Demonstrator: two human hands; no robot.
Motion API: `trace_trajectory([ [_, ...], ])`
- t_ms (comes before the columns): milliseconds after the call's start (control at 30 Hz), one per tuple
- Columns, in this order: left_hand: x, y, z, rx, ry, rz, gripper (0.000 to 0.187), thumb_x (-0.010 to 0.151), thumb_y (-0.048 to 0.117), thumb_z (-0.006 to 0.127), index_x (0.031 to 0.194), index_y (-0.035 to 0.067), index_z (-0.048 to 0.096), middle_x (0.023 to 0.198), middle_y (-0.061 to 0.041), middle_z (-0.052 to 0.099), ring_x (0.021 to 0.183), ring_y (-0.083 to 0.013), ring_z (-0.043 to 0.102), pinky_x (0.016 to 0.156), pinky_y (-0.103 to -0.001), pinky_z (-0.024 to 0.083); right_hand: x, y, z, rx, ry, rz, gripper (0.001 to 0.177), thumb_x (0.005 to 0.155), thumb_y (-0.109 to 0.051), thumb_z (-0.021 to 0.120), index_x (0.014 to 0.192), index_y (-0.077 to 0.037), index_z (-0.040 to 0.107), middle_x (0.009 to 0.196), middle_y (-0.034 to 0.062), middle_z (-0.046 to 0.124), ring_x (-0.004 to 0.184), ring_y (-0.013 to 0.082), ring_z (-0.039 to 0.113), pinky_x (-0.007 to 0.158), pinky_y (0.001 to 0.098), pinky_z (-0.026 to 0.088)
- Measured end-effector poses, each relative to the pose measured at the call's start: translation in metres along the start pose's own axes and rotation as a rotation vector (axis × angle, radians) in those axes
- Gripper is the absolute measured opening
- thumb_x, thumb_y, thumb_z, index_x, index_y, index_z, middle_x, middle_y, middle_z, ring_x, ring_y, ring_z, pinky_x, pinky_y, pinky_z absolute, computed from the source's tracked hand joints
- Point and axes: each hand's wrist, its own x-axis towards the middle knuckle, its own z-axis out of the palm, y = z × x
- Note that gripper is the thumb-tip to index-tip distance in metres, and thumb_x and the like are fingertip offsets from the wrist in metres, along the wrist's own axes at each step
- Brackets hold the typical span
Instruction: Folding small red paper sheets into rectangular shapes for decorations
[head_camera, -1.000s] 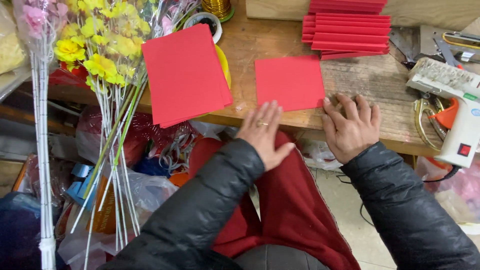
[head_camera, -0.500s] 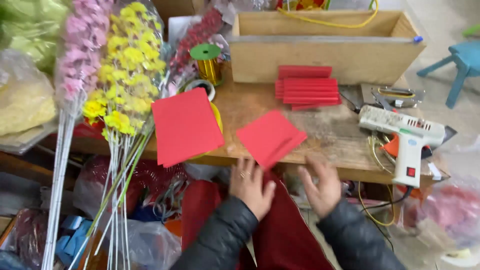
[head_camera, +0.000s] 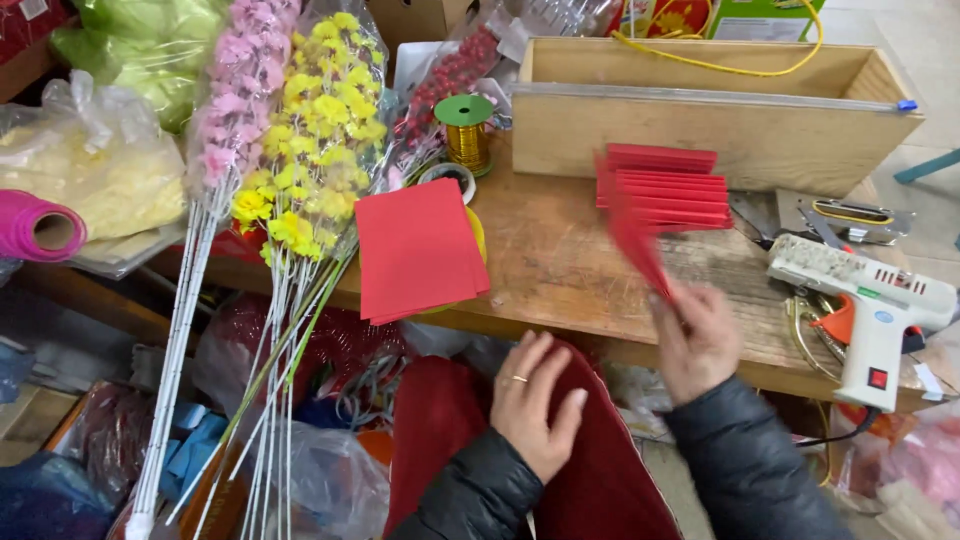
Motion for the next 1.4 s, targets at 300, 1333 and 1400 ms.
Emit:
trace_trajectory([
  [300,0.021,-0.073,0.032,0.172,0.071,0.109,0.058,0.094,0.029,0.076,0.143,0.002,0.060,0.140,-0.023,0.054,0.133,-0.0460,0.055,0.111,-0.056,0.048,0.021,0.067,0.010,-0.737,-0.298,-0.709,0.021,0.094,-0.020,0.075,0.115,-0.021,0.079,0.106,-0.0002,0.057,0.095,0.0239,0.068,0.074,0.0339,0.063],
  [1333,0.076,-0.167,0.087,0.159,-0.402,0.112,0.020,0.097,0.045,0.068,0.106,0.029,0.074,0.096,-0.002,0.071,0.095,-0.0295,0.071,0.085,-0.041,0.059,0.039,0.093,0.020,-0.366,-0.495,0.134,0.021,0.087,-0.038,0.087,0.100,-0.024,0.078,0.094,0.0014,0.072,0.092,0.0236,0.071,0.084,0.0409,0.059],
  [1400,0.076,-0.171,0.090,0.160,-0.398,0.117,0.019,0.097,0.045,0.069,0.106,0.029,0.075,0.096,-0.002,0.070,0.095,-0.0292,0.071,0.085,-0.041,0.059,0.037,0.088,0.019,-0.356,-0.493,0.125,0.019,0.088,-0.035,0.085,0.101,-0.023,0.078,0.094,0.0020,0.069,0.091,0.0243,0.070,0.083,0.0422,0.058],
])
